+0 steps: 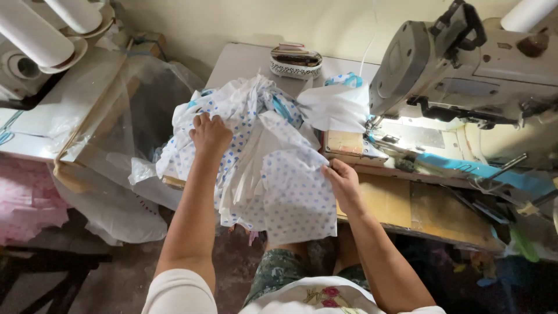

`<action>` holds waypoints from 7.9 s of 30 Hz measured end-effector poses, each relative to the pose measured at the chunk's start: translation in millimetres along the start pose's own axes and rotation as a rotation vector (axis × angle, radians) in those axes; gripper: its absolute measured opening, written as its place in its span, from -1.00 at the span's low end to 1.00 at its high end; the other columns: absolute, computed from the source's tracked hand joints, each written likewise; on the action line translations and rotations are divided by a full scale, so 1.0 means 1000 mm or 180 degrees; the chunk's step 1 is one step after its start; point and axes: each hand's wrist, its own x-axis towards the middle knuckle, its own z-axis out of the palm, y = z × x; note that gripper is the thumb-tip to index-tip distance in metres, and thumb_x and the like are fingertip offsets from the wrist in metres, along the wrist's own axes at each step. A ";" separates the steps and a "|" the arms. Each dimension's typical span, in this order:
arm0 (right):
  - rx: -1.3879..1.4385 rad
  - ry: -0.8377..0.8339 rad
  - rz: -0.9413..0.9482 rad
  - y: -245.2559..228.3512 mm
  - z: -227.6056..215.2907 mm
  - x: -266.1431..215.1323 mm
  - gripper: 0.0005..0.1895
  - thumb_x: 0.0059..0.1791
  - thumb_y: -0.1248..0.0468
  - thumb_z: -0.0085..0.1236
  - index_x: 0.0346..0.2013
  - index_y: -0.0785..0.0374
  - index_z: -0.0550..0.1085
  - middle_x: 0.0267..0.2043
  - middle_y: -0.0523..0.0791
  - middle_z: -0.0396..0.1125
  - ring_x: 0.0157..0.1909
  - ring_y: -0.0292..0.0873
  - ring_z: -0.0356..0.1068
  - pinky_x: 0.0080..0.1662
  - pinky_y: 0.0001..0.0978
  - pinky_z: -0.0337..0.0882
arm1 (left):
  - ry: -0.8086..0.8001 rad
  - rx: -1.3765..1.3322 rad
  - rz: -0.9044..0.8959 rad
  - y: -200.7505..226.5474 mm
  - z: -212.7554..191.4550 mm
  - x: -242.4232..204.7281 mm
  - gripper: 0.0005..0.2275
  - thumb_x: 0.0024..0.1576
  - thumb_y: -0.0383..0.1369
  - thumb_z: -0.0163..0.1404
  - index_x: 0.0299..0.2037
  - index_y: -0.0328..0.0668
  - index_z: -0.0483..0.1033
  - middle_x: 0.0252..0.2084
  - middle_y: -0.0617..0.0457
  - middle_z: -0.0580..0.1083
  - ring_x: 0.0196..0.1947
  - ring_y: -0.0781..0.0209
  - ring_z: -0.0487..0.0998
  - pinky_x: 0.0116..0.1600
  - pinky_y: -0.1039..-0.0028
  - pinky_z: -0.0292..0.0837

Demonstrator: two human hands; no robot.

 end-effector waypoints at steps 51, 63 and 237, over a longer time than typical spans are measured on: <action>-0.0330 -0.1189 0.0546 0.032 -0.040 -0.090 -0.91 -0.02 0.42 0.19 -0.23 0.28 0.51 -0.46 -0.21 0.29 -0.41 -0.35 0.29 -0.32 -0.52 0.34 | 0.0437 0.0464 0.2542 0.031 0.022 -0.121 -0.81 -0.06 -0.39 0.05 -0.24 0.03 0.59 0.13 0.04 0.43 0.30 -0.05 0.32 0.11 0.00 0.47; -0.0909 -0.1462 0.0201 0.027 -0.027 -0.101 -0.93 -0.01 0.40 0.20 -0.36 0.33 0.49 -0.61 -0.09 0.27 -0.47 -0.30 0.23 -0.32 -0.44 0.27 | 0.1235 -0.0823 0.2628 -0.035 0.030 -0.142 -0.79 -0.05 -0.57 -0.02 -0.25 -0.08 0.48 -0.16 0.02 0.48 -0.01 -0.14 0.53 -0.11 0.16 0.50; -0.1779 0.0865 -0.1725 -0.020 -0.070 0.017 -0.72 0.10 0.31 0.04 0.09 0.10 0.56 -0.47 -0.11 0.45 -0.44 -0.17 0.51 -0.28 -0.28 0.53 | -0.0400 0.0336 0.1886 0.283 0.025 -0.074 -0.55 0.30 -0.24 -0.36 0.40 0.46 0.27 0.52 0.06 0.13 0.38 -0.42 0.19 0.21 -0.46 0.19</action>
